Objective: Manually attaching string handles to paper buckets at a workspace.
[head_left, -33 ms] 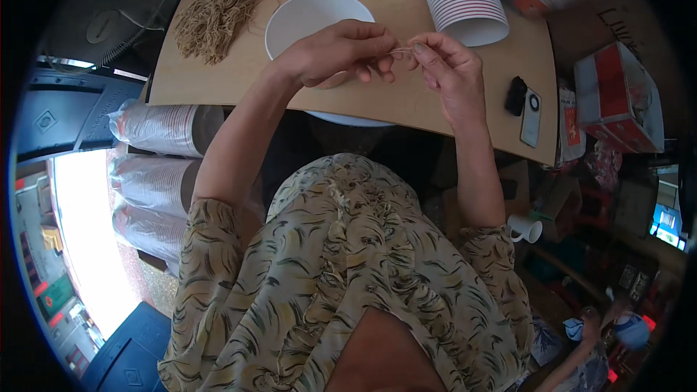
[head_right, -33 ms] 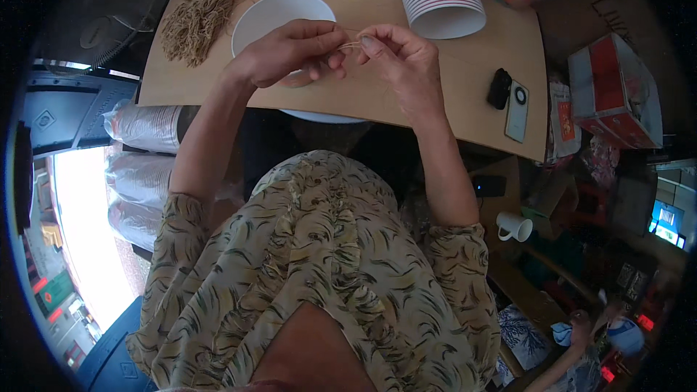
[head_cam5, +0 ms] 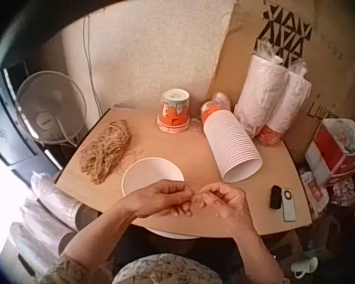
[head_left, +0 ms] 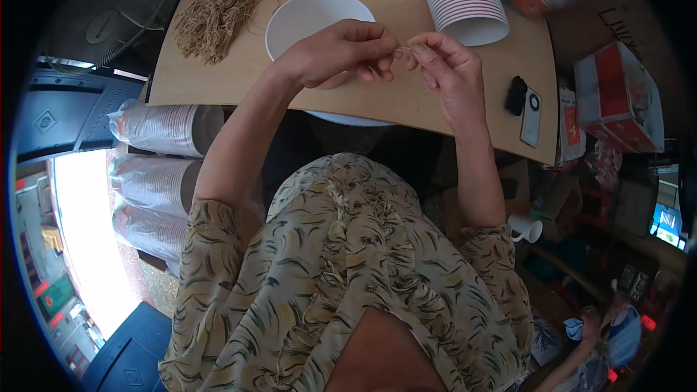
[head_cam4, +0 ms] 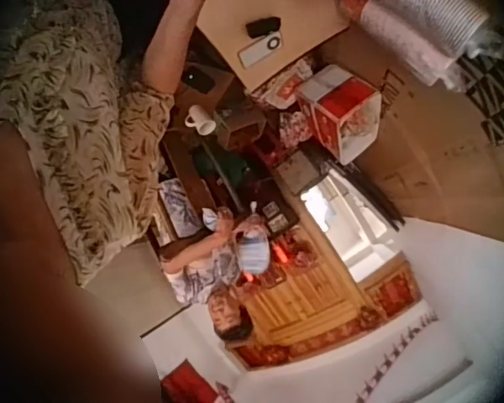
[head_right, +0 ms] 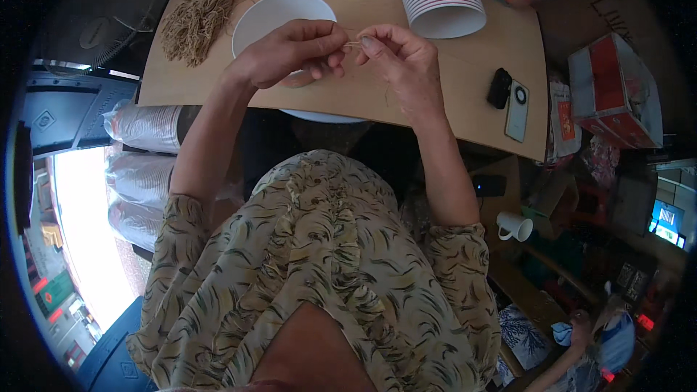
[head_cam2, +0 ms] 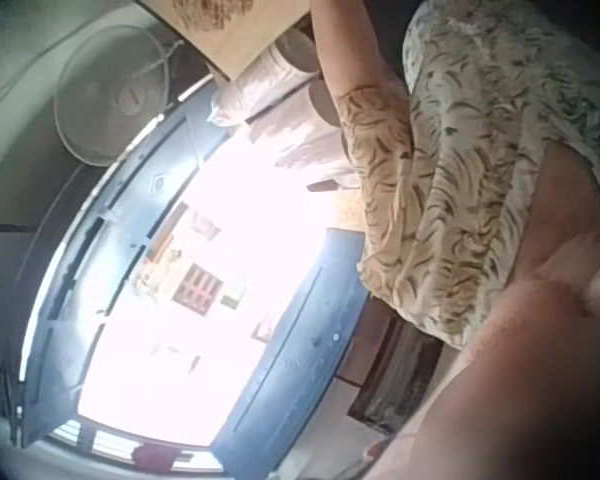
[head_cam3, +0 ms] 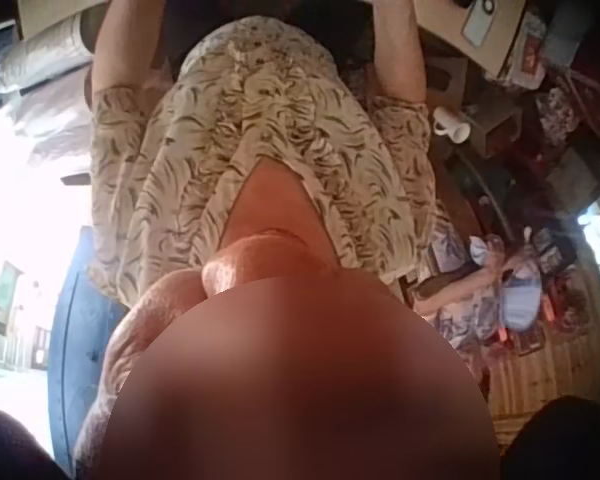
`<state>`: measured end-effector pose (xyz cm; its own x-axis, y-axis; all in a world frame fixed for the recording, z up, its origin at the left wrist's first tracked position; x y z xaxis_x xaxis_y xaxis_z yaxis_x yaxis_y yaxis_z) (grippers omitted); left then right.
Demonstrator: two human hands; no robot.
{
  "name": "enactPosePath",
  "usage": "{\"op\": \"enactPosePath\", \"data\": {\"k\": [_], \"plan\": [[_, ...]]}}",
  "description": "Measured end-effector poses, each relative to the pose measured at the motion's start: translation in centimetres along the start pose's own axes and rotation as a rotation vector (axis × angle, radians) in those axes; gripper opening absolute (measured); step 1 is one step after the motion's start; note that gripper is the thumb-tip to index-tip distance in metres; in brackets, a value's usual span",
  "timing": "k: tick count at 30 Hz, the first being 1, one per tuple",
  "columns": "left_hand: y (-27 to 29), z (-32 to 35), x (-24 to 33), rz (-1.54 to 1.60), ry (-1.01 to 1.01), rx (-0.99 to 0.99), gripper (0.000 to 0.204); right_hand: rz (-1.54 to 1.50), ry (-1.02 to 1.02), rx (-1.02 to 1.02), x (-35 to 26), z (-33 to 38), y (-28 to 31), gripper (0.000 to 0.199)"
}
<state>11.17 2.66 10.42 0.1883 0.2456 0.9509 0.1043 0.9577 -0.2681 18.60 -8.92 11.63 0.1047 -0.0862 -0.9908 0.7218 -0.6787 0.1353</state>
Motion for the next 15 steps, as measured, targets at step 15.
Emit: {"op": "enactPosePath", "data": {"k": [15], "plan": [[0.5, 0.3, 0.4, -0.09, -0.098, 0.069, 0.028, 0.181, 0.074, -0.097, -0.8, -0.5, -0.1, 0.016]]}}
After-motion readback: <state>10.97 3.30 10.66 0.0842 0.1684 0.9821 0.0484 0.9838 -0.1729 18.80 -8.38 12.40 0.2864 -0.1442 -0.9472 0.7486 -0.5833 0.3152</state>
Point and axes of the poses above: each hand's wrist, its own z-axis away from the middle knuckle, its own y-axis out of the back of the hand, x = y × z, the point moved 10 cm from there along -z, towards the middle knuckle, and after that the axes turned 11 degrees about z, right-handed, at the moved point
